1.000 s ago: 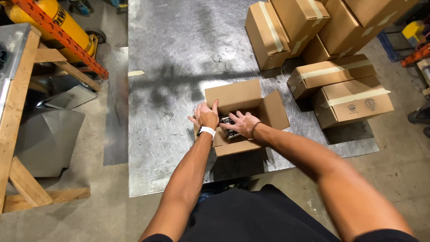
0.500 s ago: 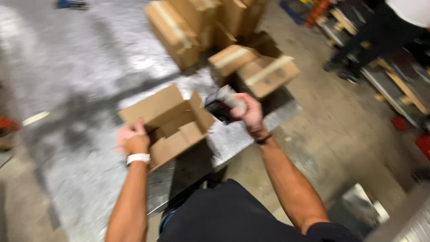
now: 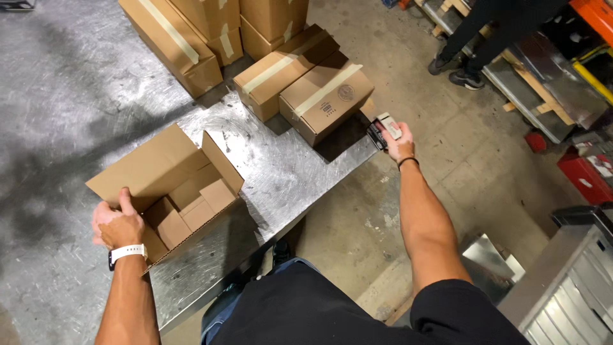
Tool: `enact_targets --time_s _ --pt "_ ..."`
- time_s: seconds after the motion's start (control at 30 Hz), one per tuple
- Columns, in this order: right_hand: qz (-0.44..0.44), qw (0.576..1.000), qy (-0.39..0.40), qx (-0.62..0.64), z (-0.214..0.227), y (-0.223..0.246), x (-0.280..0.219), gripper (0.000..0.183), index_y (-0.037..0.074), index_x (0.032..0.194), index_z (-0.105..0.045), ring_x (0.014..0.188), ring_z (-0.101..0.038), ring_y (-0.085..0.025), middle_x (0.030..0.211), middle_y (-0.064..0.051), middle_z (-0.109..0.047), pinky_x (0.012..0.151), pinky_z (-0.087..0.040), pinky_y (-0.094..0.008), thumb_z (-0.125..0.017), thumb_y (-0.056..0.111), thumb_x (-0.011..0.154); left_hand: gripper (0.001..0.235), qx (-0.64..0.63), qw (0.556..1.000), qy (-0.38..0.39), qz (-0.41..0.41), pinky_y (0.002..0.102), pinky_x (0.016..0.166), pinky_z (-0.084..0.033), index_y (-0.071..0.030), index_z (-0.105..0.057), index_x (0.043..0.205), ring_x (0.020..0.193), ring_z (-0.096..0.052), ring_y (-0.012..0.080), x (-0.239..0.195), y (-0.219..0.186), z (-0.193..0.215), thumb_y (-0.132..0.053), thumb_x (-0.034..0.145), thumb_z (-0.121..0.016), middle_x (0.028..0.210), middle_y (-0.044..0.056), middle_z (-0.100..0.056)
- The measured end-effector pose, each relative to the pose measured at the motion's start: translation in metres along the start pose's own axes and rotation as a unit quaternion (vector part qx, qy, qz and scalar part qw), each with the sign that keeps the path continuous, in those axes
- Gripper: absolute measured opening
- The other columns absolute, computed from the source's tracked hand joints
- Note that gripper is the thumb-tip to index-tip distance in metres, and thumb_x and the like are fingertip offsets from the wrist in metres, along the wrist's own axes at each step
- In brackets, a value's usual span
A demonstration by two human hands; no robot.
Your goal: The person assembles and tapes cardboard boxes, places items into them, and seals the boxes with tape on a metal table.
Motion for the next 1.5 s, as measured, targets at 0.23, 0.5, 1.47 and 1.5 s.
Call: enact_targets --time_s 0.23,0.5,1.47,1.5 --pt "0.101 0.993 0.028 0.050 -0.018 -0.002 0.014 0.057 0.022 0.133 -0.071 0.101 -0.072 -0.019 0.117 -0.002 -0.078 0.095 -0.055 -0.033 -0.097 0.038 0.085 0.069 0.007 1.000 0.008 -0.004 0.059 0.078 -0.042 -0.001 -0.072 0.089 0.086 -0.060 0.0485 0.000 -0.011 0.005 -0.061 0.122 -0.063 0.089 0.025 -0.070" --pt "0.059 0.990 -0.106 -0.070 0.034 0.116 -0.081 0.093 0.019 0.154 -0.041 0.116 -0.061 -0.061 0.140 -0.034 -0.054 0.095 -0.050 -0.071 -0.105 0.036 0.090 0.065 -0.046 0.987 0.123 0.092 0.060 0.119 -0.027 -0.025 -0.068 0.128 0.151 -0.049 0.0314 -0.010 -0.043 0.051 -0.078 0.090 -0.067 0.141 -0.001 -0.075" --pt "0.077 0.838 0.459 0.286 -0.251 0.343 -0.409 0.050 0.007 0.130 -0.067 0.136 -0.066 -0.035 0.157 -0.021 -0.064 0.112 -0.055 -0.059 -0.068 0.053 0.112 0.086 -0.535 0.834 0.095 0.095 0.040 0.111 -0.062 -0.011 -0.043 0.157 0.131 -0.068 0.0242 -0.077 0.041 0.098 -0.009 0.090 -0.097 0.136 0.012 -0.059" --pt "0.056 0.829 0.460 0.312 -0.254 0.343 -0.409 0.055 0.004 0.128 -0.066 0.138 -0.066 -0.040 0.155 -0.024 -0.065 0.115 -0.053 -0.064 -0.063 0.057 0.114 0.102 -0.523 0.843 0.096 0.080 0.042 0.112 -0.062 -0.014 -0.032 0.165 0.132 -0.066 0.0251 -0.075 0.035 0.111 -0.005 0.087 -0.098 0.137 0.013 -0.059"
Point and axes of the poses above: each hand's wrist, its own x-axis towards the middle knuckle, its own z-axis out of the back of the hand, y = z × x, the point moved 9 cm from there along x, towards the middle knuckle
